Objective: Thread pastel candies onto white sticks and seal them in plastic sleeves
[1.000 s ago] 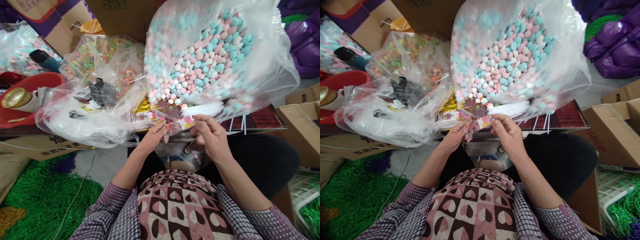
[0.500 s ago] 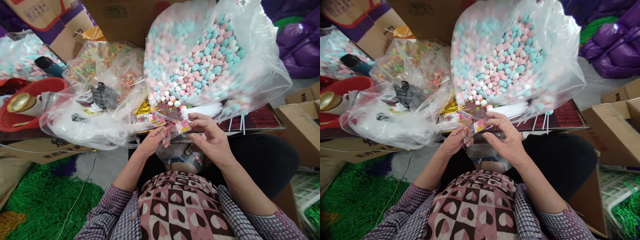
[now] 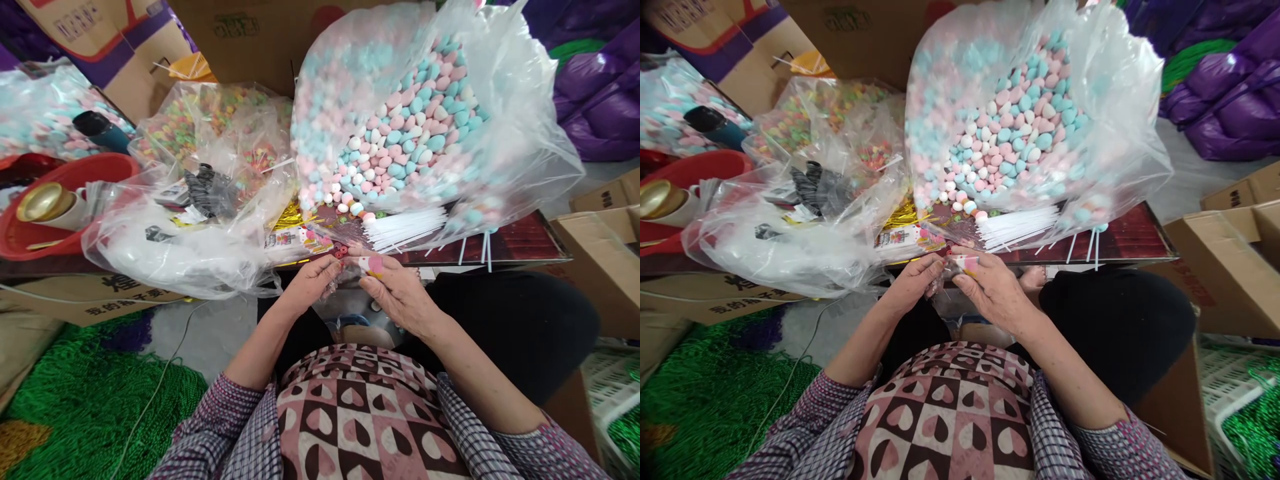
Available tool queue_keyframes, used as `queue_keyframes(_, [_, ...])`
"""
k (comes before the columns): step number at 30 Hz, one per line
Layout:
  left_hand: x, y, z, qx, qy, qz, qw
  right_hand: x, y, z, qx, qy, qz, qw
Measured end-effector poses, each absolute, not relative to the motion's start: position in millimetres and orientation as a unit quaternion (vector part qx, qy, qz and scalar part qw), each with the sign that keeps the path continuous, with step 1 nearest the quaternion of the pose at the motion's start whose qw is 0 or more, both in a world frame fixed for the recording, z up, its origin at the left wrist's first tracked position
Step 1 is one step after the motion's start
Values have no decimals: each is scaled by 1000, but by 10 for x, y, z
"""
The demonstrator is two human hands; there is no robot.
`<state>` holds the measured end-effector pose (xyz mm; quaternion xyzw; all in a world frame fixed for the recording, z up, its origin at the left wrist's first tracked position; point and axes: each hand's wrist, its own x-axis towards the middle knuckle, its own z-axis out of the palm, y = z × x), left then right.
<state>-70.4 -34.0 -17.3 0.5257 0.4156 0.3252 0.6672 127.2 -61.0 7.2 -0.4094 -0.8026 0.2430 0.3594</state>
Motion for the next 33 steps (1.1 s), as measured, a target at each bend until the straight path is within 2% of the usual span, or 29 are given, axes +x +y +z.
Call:
queue_keyframes(4, [-754, -300, -240, 481, 414, 379, 674, 1241, -622, 78, -445, -796, 243, 330])
queue_keyframes(7, [-810, -277, -249, 435, 401, 433, 680, 1356, -492, 112, -514, -734, 263, 359])
queue_keyframes(9, [-838, -276, -232, 397, 371, 469, 696, 1467, -340, 110, -592, -680, 232, 366])
queue_keyframes(11, [-848, -285, -209, 364, 330, 487, 722, 1553, -183, 76, -661, -666, 166, 303])
queue_keyframes(15, [-838, -311, -192, 329, 278, 475, 767, 1569, -9, -28, -708, -693, 82, 109])
queue_keyframes(17, [-835, -321, -202, 320, 274, 467, 777, 1535, 11, -61, -717, -690, 66, 77])
queue_keyframes(19, [-836, -327, -216, 318, 279, 463, 779, 1518, 23, -76, -728, -679, 61, 79])
queue_keyframes(22, [-841, -327, -233, 325, 280, 463, 776, 1549, 24, -60, -747, -643, 68, 153])
queue_keyframes(24, [-841, -321, -239, 334, 280, 463, 771, 1596, -22, -6, -739, -617, 105, 251])
queue_keyframes(28, [-834, -300, -244, 350, 299, 458, 761, 1704, -300, 201, -654, -527, 270, 471])
queue_keyframes(30, [-825, -289, -247, 353, 300, 456, 760, 1766, -484, 295, -615, -487, 329, 525])
queue_keyframes(33, [-803, -276, -250, 359, 290, 456, 760, 1875, -713, 339, -585, -467, 367, 553])
